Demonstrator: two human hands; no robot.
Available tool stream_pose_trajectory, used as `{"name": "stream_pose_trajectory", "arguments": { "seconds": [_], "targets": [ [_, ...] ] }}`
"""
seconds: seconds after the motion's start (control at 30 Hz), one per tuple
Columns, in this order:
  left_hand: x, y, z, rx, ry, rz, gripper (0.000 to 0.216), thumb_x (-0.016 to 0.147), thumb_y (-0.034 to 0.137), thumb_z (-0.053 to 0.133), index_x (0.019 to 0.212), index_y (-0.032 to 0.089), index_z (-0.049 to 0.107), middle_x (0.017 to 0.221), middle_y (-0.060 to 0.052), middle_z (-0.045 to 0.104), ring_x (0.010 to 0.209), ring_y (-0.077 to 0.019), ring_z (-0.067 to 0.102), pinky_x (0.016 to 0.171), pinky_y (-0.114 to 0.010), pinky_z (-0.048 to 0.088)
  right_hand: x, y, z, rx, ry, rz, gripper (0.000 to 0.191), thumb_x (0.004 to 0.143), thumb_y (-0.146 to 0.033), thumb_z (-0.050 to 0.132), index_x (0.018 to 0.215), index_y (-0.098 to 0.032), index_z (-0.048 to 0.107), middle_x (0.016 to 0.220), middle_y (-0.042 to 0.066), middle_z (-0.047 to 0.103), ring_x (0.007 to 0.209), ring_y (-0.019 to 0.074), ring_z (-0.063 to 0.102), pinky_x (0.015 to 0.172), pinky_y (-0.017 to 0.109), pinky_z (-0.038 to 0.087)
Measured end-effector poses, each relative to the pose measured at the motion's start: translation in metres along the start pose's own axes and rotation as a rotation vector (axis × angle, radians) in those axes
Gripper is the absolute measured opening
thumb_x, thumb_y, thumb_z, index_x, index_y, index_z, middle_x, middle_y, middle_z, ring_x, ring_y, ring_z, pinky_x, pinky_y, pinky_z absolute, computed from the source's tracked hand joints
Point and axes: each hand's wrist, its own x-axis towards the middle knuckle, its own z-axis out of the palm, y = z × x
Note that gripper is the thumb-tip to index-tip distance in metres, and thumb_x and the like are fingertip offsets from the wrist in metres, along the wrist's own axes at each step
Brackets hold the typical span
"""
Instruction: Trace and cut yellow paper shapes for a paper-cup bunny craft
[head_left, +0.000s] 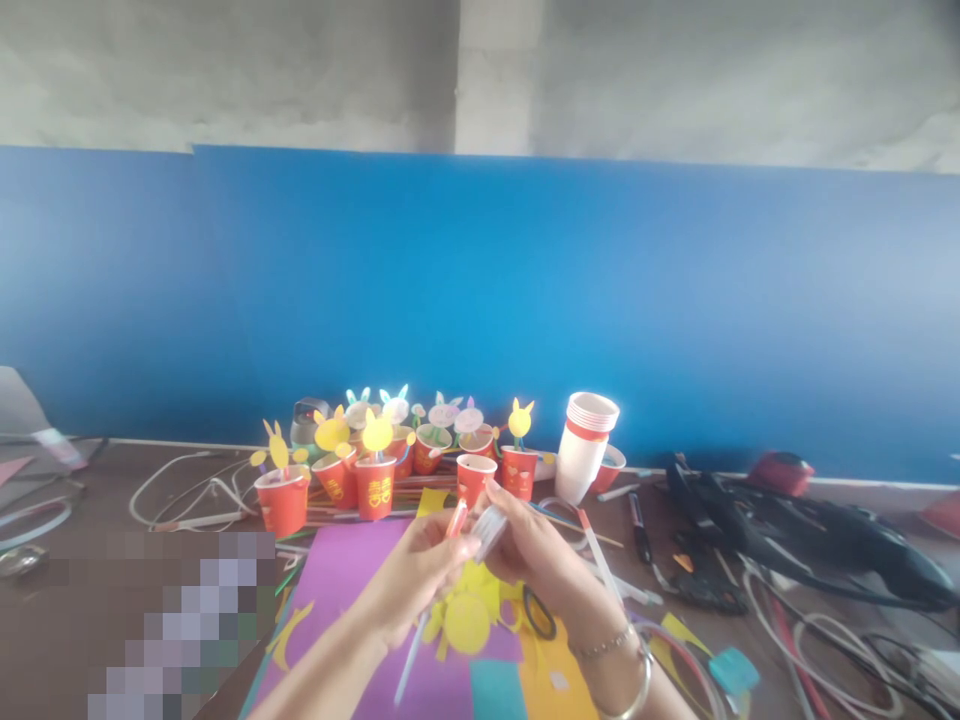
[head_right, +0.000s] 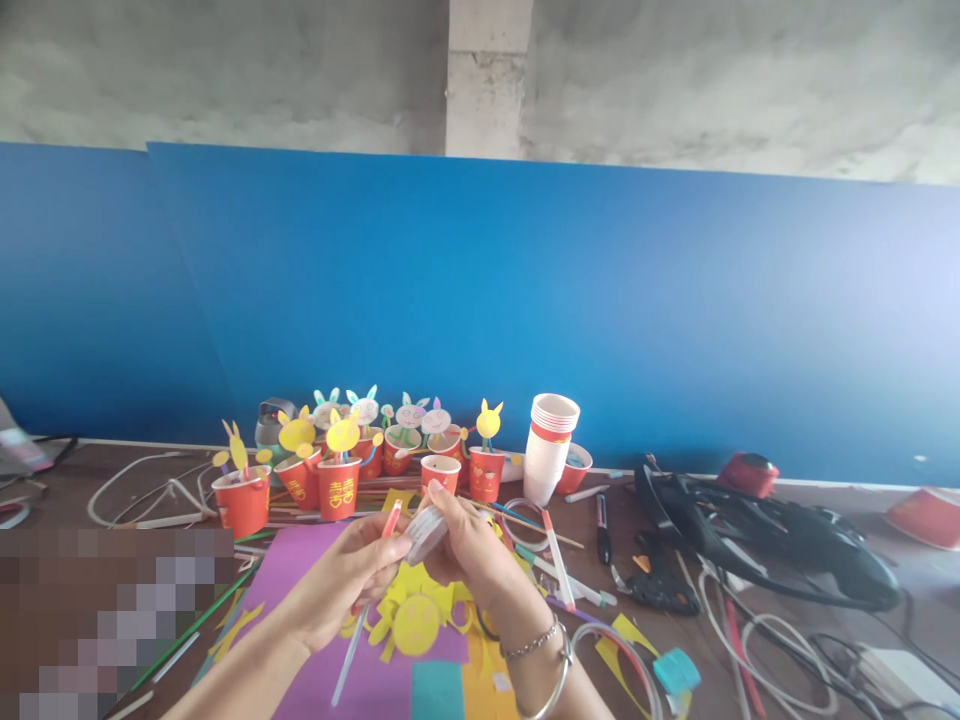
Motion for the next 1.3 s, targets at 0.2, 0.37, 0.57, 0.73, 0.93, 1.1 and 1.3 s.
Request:
{"name": "stream_pose_trajectory", "arguments": {
  "seconds": [0.2,0.37,0.57,0.73,0.93,1.1,1.3],
  "targets": [
    [-0.001,0.002,0.0,0.013,-0.032,0.049,0.023,0.076,0.039,0.06,0.072,0.016,0.054,0.044,0.011,0.029,0.039,-0.0038,0.018,0.039,-0.02,0.013,-0.006,-0.009,0.003,-0.05,0.003,-0.018,0.045,0.087,-0.056,0.043,0.063,-0.018,0.051,0.042,-0.006,0.041,0.035,0.0067,0.029,0.038,0.024,0.014],
    [0.0,-0.001,-0.001,-0.025,-0.032,0.06,0.022,0.073,0.037,0.06,0.077,0.015,0.056,0.043,0.012,0.028,0.039,-0.004,0.018,0.039,-0.02,0.012,0.0,-0.004,0.003,0.068,-0.028,-0.019,0.043,0.085,-0.056,0.045,0.063,-0.019,0.048,0.042,-0.006,0.043,0.032,0.0054,0.026,0.036,0.023,0.011],
    [0.003,-0.004,-0.001,-0.022,-0.033,0.057,0.02,0.073,0.035,0.06,0.075,0.016,0.055,0.045,0.011,0.028,0.039,-0.0038,0.016,0.04,-0.02,0.011,-0.002,-0.006,0.005,-0.084,0.068,0.003,0.047,0.085,-0.059,0.042,0.06,-0.019,0.051,0.039,-0.006,0.042,0.031,0.0065,0.029,0.035,0.023,0.013],
    [0.003,0.0,0.001,-0.01,-0.017,0.042,0.026,0.071,0.041,0.062,0.07,0.017,0.051,0.045,0.011,0.026,0.039,-0.0037,0.016,0.04,-0.021,0.009,-0.001,-0.007,0.005,-0.131,0.091,0.023,0.048,0.085,-0.058,0.04,0.056,-0.021,0.049,0.034,-0.005,0.038,0.03,0.0082,0.028,0.035,0.025,0.013],
    [0.003,0.003,0.002,-0.013,-0.041,0.006,0.031,0.07,0.045,0.065,0.068,0.018,0.05,0.043,0.012,0.026,0.038,-0.0039,0.015,0.041,-0.022,0.007,-0.003,-0.01,0.01,-0.152,0.161,0.028,0.045,0.084,-0.053,0.046,0.052,-0.022,0.048,0.033,-0.003,0.04,0.029,0.0088,0.028,0.035,0.027,0.013],
    [0.003,-0.001,-0.003,-0.03,-0.037,0.026,0.033,0.073,0.047,0.063,0.068,0.018,0.047,0.043,0.012,0.026,0.038,-0.0036,0.016,0.041,-0.022,0.009,-0.003,-0.011,0.01,-0.075,0.112,0.039,0.05,0.083,-0.06,0.042,0.054,-0.021,0.049,0.035,-0.005,0.039,0.03,0.0076,0.027,0.035,0.025,0.012],
    [0.002,-0.003,-0.003,-0.05,-0.027,0.033,0.029,0.071,0.042,0.064,0.071,0.017,0.051,0.043,0.012,0.026,0.038,-0.0035,0.016,0.042,-0.021,0.01,-0.005,-0.01,0.01,-0.071,0.116,-0.016,0.049,0.084,-0.059,0.044,0.055,-0.021,0.049,0.036,-0.004,0.039,0.03,0.0077,0.026,0.036,0.026,0.012]
  ]
}}
